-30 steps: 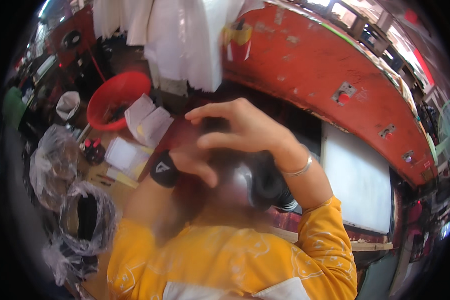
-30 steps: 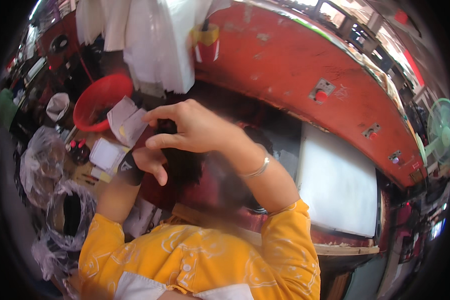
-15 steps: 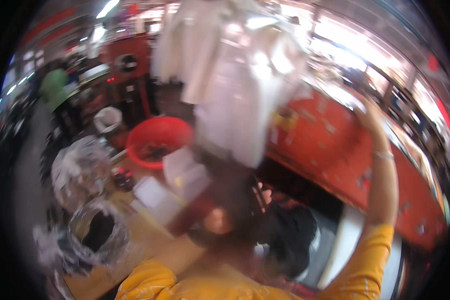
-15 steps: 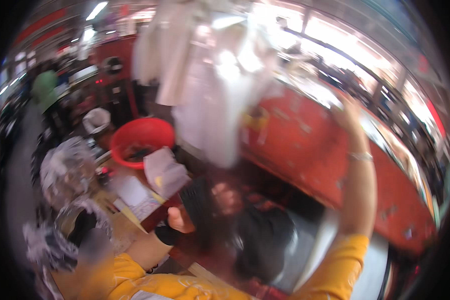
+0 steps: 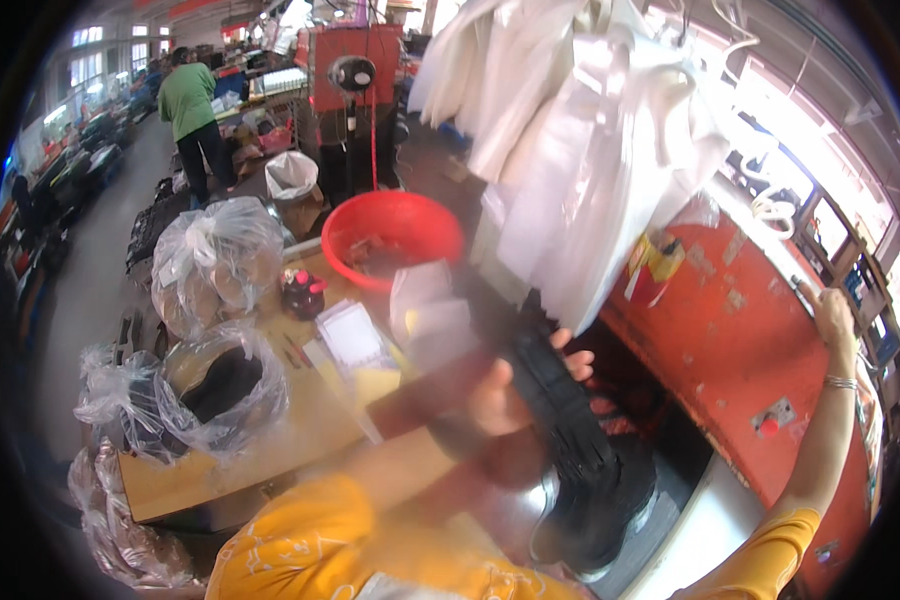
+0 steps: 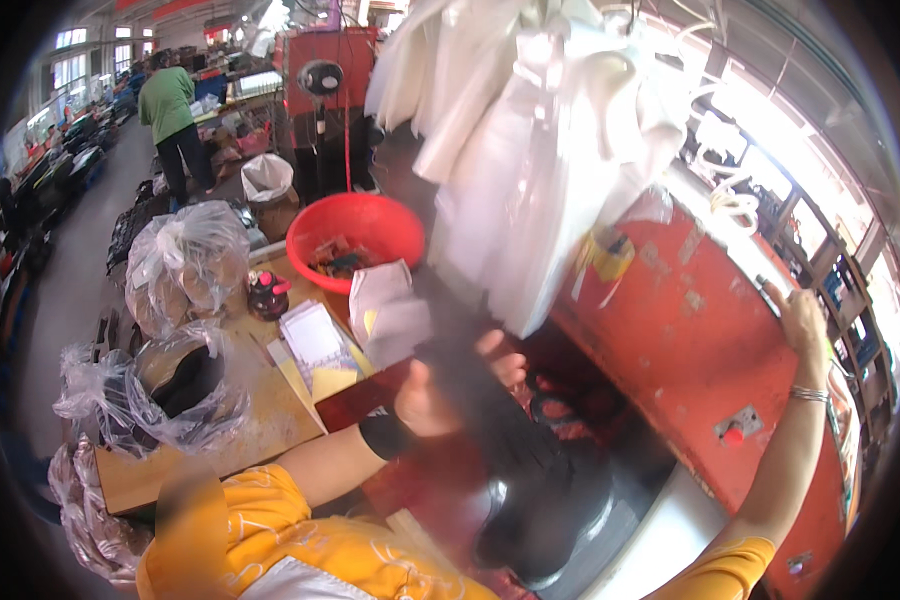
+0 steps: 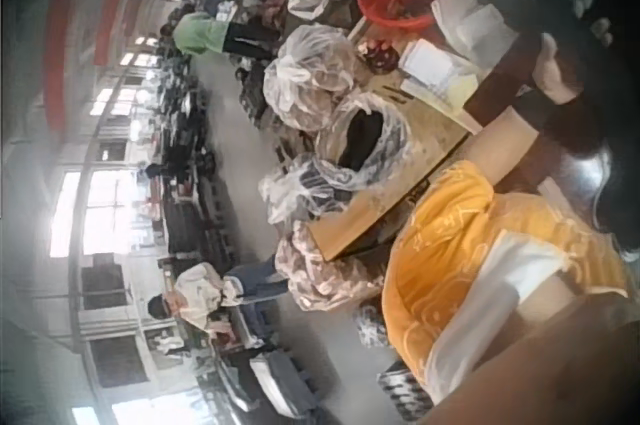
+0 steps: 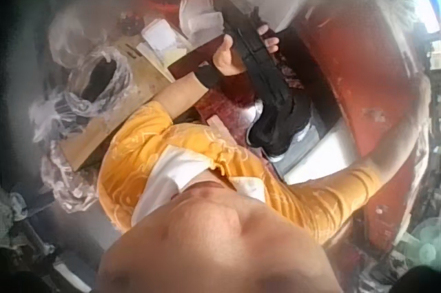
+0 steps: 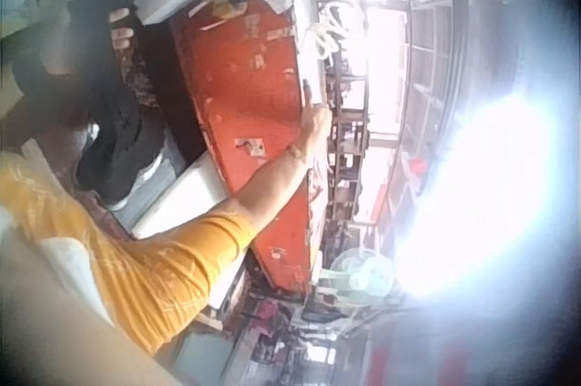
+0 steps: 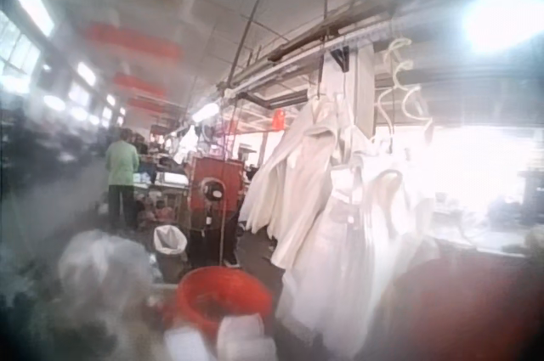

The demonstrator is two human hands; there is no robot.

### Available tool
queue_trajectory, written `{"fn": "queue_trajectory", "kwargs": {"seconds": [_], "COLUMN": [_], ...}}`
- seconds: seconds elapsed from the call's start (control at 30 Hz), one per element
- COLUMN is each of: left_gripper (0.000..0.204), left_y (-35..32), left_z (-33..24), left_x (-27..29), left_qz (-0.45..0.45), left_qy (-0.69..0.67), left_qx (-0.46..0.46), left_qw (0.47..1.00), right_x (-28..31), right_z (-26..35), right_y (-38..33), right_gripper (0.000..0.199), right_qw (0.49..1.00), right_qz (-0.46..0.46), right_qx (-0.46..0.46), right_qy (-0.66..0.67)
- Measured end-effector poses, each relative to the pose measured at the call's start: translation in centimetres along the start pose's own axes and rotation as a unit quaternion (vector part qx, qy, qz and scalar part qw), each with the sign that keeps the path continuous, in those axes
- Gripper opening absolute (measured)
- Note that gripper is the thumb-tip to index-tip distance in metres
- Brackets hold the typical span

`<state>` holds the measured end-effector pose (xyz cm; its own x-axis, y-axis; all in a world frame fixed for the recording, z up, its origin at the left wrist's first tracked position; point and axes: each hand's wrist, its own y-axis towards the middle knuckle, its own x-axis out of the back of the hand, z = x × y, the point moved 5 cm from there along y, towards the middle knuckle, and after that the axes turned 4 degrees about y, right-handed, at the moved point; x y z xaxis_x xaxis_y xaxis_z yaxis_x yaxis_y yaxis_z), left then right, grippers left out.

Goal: The person feeds black rubber shoe sole parts through a red roller machine, pressing and aligning them by hand. They then use green shears to trim edges and place the finished pieces into a plastic bag on the table.

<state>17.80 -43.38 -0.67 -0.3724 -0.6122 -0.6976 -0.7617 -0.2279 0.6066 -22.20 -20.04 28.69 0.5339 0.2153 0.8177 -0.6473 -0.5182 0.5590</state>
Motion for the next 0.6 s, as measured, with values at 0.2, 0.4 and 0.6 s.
{"fn": "queue_trajectory", "kwargs": {"seconds": [0.2,0.4,0.6], "left_gripper": [0.099,0.103,0.112], "left_y": [-10.5,-10.7,-11.5], "left_z": [-0.8,-0.7,-0.9], "left_x": [8.9,9.2,8.9], "left_qz": [-0.29,-0.193,-0.277], "left_qy": [-0.013,-0.069,-0.006], "left_qx": [-0.044,-0.062,-0.108], "left_qw": [0.956,0.977,0.955], "right_x": [7.3,5.8,1.6], "right_z": [3.0,22.5,34.0], "right_y": [-7.9,-22.7,-26.8], "right_gripper": [0.047,0.041,0.032], "right_qw": [0.971,0.781,0.41], "right_qz": [-0.012,0.068,0.103], "right_qx": [0.118,0.3,0.107], "right_qy": [0.21,0.543,0.9]}}
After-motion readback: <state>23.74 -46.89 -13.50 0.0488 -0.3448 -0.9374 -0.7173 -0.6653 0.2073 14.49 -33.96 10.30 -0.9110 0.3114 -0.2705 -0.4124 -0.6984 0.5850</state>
